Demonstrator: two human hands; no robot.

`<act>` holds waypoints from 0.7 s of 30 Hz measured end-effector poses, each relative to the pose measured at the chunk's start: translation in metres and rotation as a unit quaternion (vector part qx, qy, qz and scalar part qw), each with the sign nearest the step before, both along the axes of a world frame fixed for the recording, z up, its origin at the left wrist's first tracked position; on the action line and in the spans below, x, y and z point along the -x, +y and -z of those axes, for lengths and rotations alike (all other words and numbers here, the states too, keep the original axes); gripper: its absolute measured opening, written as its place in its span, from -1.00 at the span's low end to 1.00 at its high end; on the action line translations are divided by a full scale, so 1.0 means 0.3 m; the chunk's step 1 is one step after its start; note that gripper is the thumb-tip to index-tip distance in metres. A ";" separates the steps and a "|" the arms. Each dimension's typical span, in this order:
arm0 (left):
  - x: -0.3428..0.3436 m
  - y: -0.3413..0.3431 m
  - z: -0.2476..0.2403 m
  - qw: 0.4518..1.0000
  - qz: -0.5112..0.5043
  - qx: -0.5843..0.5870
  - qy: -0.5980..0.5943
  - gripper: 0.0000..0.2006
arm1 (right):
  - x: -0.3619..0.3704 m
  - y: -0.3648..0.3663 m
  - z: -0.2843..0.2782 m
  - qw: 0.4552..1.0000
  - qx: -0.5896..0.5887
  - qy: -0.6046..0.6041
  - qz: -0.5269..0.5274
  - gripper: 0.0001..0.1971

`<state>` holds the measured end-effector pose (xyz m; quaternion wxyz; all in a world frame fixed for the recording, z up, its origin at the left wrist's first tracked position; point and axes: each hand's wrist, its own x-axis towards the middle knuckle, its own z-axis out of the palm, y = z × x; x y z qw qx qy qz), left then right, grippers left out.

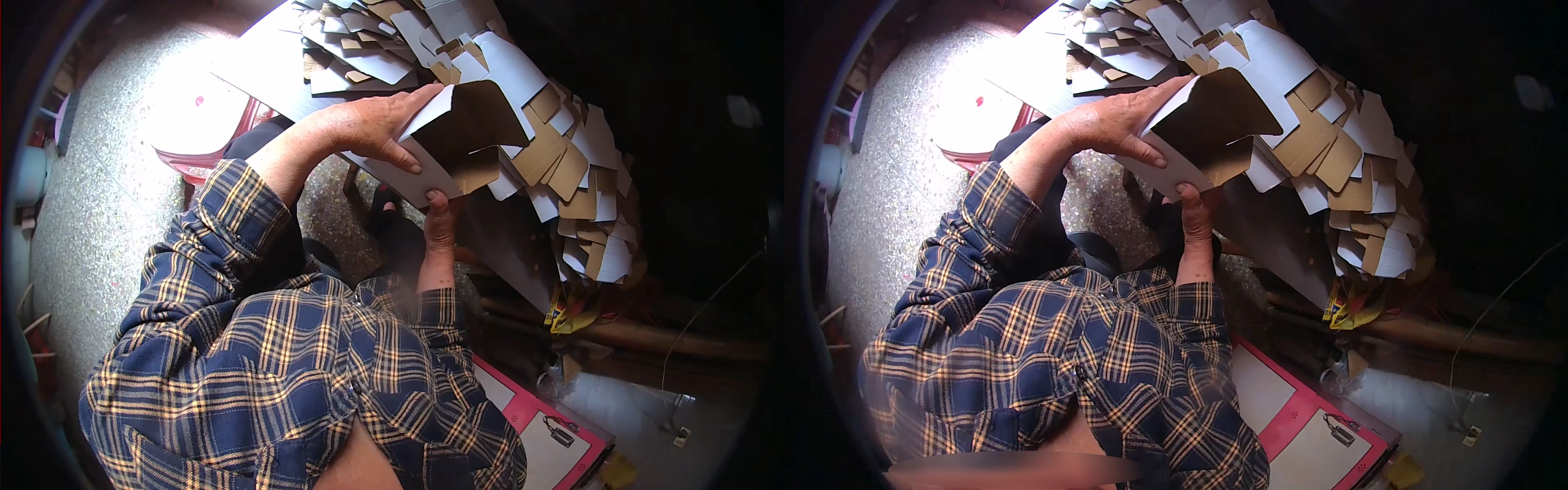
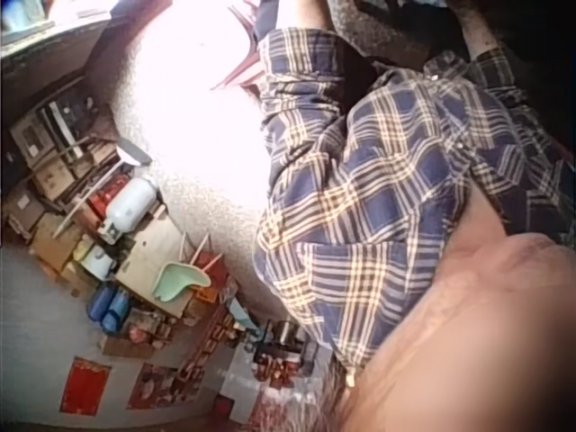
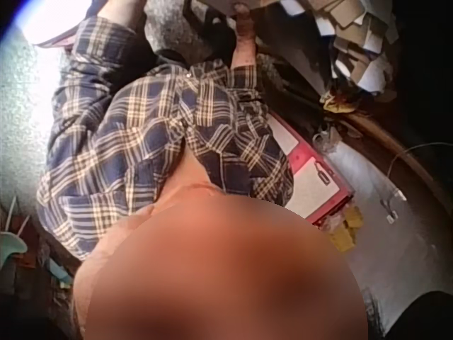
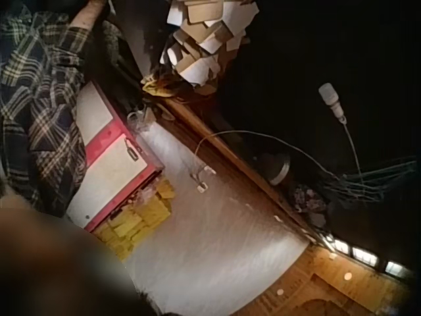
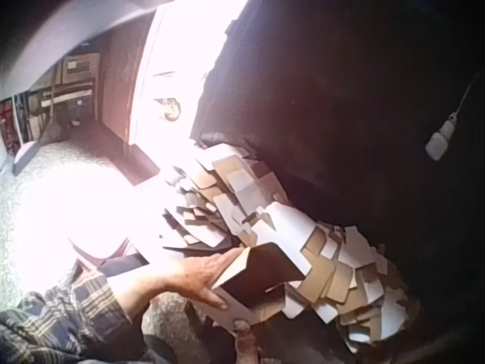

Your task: Folding and assembling cardboard boxes at an assembly station.

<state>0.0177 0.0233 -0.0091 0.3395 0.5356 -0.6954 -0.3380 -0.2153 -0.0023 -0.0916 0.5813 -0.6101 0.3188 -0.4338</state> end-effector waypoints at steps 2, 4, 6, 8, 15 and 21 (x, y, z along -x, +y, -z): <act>-0.001 0.000 -0.002 1.000 -0.002 -0.004 -0.002 0.22 | -0.004 0.002 -0.012 1.000 0.002 -0.001 -0.001 -0.43; -0.001 -0.004 0.002 1.000 -0.001 -0.013 -0.010 0.23 | -0.007 0.003 -0.020 1.000 0.003 -0.002 -0.004 -0.42; 0.000 -0.010 0.007 1.000 0.002 -0.011 -0.006 0.23 | -0.009 0.004 -0.024 1.000 0.004 -0.009 0.001 -0.41; 0.006 -0.015 0.014 1.000 0.006 -0.007 -0.002 0.23 | 0.000 0.000 -0.020 1.000 -0.001 -0.010 -0.003 -0.41; -0.001 -0.008 0.018 1.000 0.001 0.010 -0.006 0.25 | -0.007 0.004 -0.011 1.000 -0.007 -0.016 0.006 -0.40; -0.003 -0.008 0.020 1.000 0.003 0.008 -0.005 0.26 | -0.003 -0.002 -0.008 1.000 -0.016 -0.014 -0.012 -0.40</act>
